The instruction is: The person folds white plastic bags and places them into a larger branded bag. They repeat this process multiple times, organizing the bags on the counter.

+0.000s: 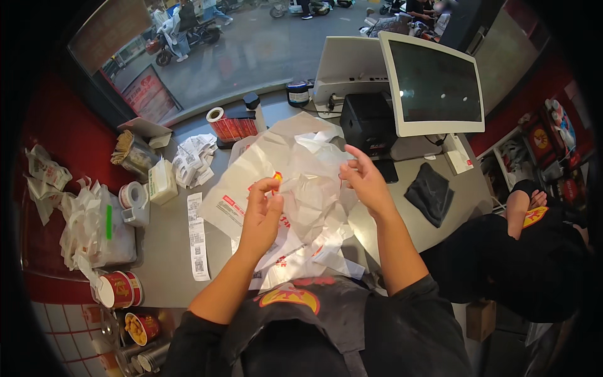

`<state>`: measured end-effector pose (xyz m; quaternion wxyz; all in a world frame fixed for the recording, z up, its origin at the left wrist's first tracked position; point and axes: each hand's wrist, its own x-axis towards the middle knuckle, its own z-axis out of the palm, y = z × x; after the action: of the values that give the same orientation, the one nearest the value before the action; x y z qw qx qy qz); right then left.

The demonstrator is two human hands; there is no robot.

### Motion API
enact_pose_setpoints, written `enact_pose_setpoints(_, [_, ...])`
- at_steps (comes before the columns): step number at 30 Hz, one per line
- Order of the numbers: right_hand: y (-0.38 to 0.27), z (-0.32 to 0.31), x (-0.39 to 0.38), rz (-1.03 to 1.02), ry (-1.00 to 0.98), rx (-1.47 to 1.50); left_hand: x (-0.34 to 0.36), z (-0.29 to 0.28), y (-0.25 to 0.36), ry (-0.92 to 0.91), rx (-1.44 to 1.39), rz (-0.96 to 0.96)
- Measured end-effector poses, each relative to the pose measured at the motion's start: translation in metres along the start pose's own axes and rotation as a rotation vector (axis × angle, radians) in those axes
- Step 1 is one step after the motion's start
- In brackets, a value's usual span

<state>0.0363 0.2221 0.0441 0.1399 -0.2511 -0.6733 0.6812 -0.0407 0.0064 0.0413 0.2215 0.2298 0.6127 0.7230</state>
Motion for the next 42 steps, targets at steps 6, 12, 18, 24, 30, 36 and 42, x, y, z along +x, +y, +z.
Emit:
enact_pose_setpoints(6, [0.087,-0.048,0.005,-0.030,0.122,-0.519,-0.016,-0.002,-0.047,-0.126,0.195,-0.075])
enact_pose_setpoints(12, [0.049,0.040,-0.023,-0.197,-0.157,-0.094,-0.034,0.016,-0.039,-0.249,0.687,0.075])
enact_pose_setpoints(18, [-0.015,0.089,-0.045,-0.228,-0.542,0.275,-0.032,-0.009,-0.033,0.225,0.425,0.324])
enact_pose_setpoints(24, [-0.031,0.083,0.004,-0.227,-0.208,0.265,0.050,-0.026,0.029,0.160,1.226,0.727])
enact_pose_setpoints(30, [0.086,0.057,0.093,-0.094,0.259,-0.230,0.093,-0.036,-0.034,-0.067,1.417,0.095])
enact_pose_setpoints(36, [0.077,0.060,0.085,0.207,-0.048,0.113,0.068,-0.029,-0.085,-0.123,1.326,0.034])
enact_pose_setpoints(42, [0.015,0.097,0.070,0.262,-0.204,0.605,0.078,-0.035,-0.101,0.194,1.063,0.349])
